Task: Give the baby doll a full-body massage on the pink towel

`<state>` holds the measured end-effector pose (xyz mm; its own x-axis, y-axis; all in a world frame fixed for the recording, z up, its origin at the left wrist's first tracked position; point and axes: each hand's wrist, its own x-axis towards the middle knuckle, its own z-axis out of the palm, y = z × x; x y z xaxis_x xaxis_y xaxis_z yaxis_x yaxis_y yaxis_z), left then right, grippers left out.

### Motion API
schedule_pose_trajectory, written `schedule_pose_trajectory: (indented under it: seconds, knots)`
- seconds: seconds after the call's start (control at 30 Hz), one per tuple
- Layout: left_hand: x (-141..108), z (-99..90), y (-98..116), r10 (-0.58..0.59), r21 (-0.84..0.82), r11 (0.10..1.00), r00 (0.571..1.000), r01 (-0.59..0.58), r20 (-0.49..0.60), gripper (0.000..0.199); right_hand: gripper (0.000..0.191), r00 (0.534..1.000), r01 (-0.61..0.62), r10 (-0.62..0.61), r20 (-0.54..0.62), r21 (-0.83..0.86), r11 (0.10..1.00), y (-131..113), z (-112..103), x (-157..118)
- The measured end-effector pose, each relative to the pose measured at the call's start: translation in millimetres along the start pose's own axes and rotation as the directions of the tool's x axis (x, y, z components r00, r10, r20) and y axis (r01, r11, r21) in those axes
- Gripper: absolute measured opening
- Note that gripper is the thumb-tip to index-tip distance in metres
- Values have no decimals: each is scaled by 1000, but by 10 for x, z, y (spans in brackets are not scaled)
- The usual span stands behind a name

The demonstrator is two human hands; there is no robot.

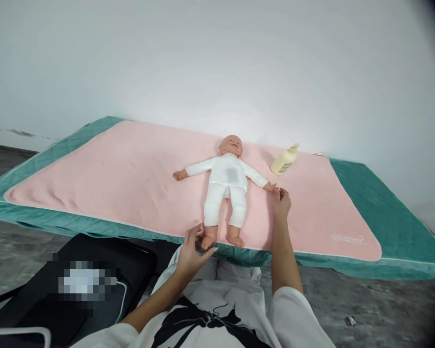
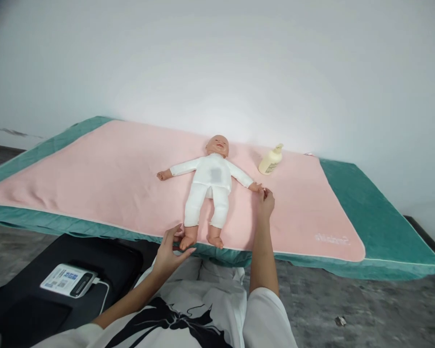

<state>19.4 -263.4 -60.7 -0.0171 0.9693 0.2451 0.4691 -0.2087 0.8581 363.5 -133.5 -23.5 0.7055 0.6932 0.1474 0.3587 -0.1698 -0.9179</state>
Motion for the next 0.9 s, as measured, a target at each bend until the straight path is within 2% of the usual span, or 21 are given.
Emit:
schedule_pose_trajectory:
  seconds: [0.17, 0.23, 0.33, 0.43, 0.57, 0.73, 0.9]
  knots:
    - [-114, 225, -100, -42, -57, 998, 986, 33, -158, 75, 50, 1000, 22, -22, -7, -28, 999, 29, -11, 5]
    - [-150, 303, -139, -11, -42, 999, 975, 1, -221, 73, 48, 1000, 25, -26, -9, -37, 999, 38, -17, 6]
    - [-159, 387, -146, 78, -21, 996, 954, -87, -290, 60, 46, 999, 39, -40, -17, -49, 998, 45, -23, 1]
    - [-140, 419, -105, 88, -51, 992, 936, -112, -341, 48, 45, 999, 47, -48, -25, -47, 998, 47, -27, -5]
    - [-139, 368, -66, 6, -125, 991, 931, -56, -366, 41, 45, 997, 67, -68, -20, -41, 997, 60, -30, -2]
    - [-121, 188, -98, -154, -271, 961, 920, 55, -360, 47, 44, 997, 71, -73, -21, -49, 996, 83, -21, 11]
    - [-14, 29, -148, -155, -331, 944, 892, 6, -425, 53, 43, 999, 41, -41, -14, -21, 999, 57, -22, 0]
